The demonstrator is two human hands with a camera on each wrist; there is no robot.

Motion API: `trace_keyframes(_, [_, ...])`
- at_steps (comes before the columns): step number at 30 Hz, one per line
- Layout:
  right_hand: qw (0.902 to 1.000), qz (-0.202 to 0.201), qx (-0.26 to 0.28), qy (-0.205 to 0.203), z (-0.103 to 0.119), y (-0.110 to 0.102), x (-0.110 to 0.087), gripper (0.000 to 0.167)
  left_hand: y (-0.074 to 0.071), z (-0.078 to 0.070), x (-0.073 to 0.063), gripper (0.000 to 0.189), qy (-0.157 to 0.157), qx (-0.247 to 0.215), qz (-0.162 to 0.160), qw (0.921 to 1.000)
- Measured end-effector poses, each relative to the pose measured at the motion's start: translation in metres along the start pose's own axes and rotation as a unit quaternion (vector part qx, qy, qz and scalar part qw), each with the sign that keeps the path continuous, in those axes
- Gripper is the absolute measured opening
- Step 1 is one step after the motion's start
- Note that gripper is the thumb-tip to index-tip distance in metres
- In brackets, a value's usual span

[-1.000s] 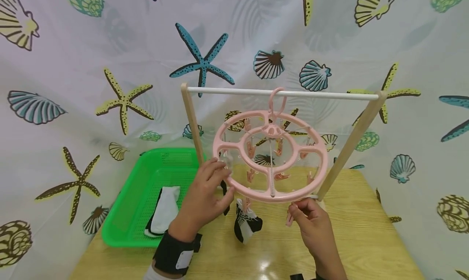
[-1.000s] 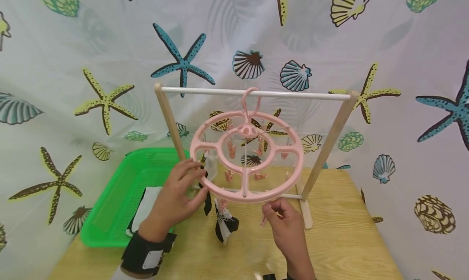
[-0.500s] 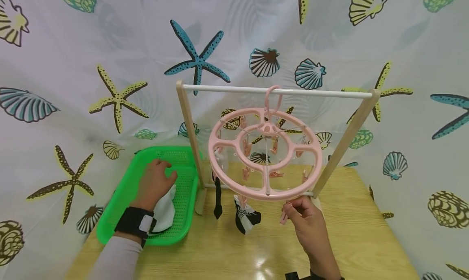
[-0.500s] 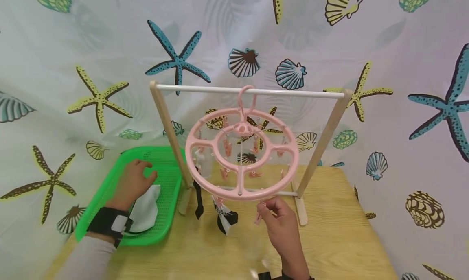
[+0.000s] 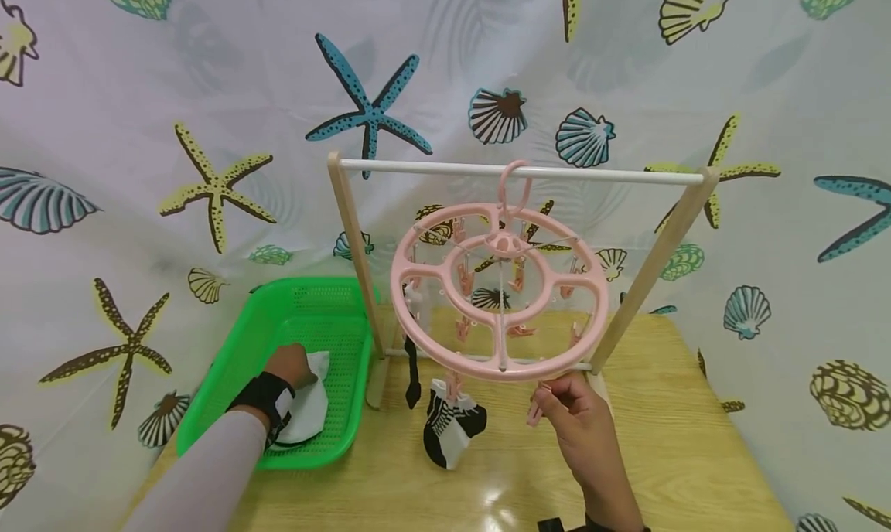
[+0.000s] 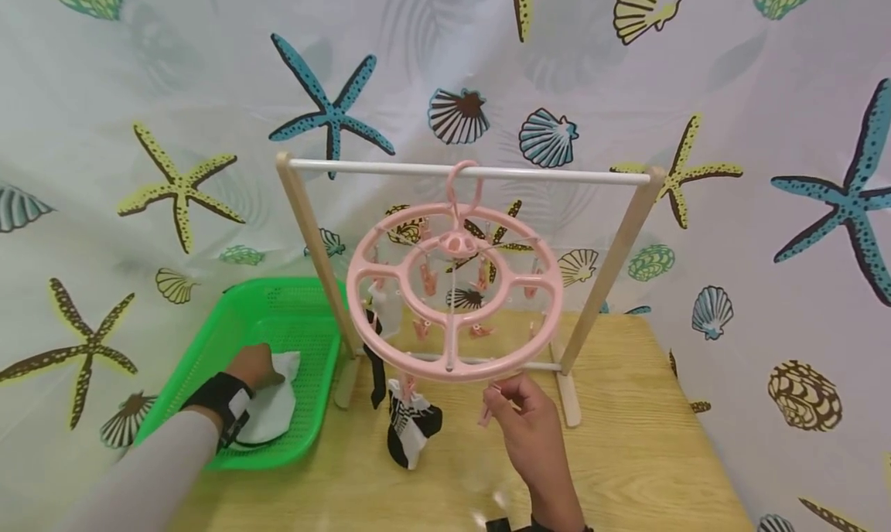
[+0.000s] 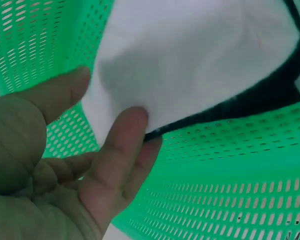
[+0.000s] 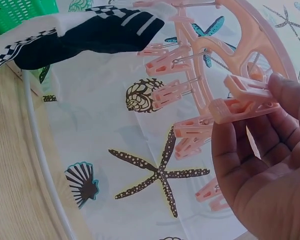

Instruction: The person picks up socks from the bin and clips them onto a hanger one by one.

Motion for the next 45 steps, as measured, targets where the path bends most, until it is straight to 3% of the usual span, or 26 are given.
trace_keyframes(8, [1.0000,0.000,-0.008,-0.005,0.003,-0.002,0.002,0.012,-0.002,0.005,0.003,0.030,-0.028,-0.030,0.005,0.9991])
trace_keyframes(19, [0.9994,0.000,-0.024,0.025,-0.002,0.000,-0.003,0.013,0.009,0.022,0.002,0.023,-0.021,-0.024,-0.022,0.9993])
trace_keyframes(25, [0.9995,-0.003,-0.027,0.019,-0.001,0.000,-0.003,0.013,-0.006,0.012,0.002,0.036,-0.036,-0.111,-0.068,0.9908])
trace_keyframes(28, [0.9995,-0.002,-0.026,0.016,-0.001,0.000,-0.002,0.013,-0.013,-0.002,-0.005,0.030,-0.011,-0.174,-0.072,0.9820])
trace_keyframes(33, [0.9996,-0.005,-0.023,0.014,0.000,0.000,0.000,0.011,-0.027,-0.029,-0.035,0.025,0.016,-0.249,-0.081,0.9651])
trace_keyframes(38, [0.9998,0.002,-0.017,0.013,0.001,0.000,0.001,0.010,-0.038,-0.052,-0.078,0.020,0.047,-0.291,-0.149,0.9440])
trace_keyframes(42, [0.9995,-0.001,-0.021,0.022,-0.001,-0.001,0.001,0.014,-0.038,-0.069,-0.112,0.017,0.058,-0.310,-0.198,0.9281])
trace_keyframes(45, [0.9994,-0.004,-0.020,0.027,-0.003,-0.002,0.001,0.014,-0.039,-0.089,-0.136,0.012,0.091,-0.321,-0.237,0.9125])
Point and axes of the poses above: each hand's wrist, its own x-axis towards the middle knuckle, its own y-axis out of the palm, z = x × y, the point moved 9 cm from there along x, towards the middle knuckle, and after that the axes turned 4 degrees about -x, right-handed, at the moved point
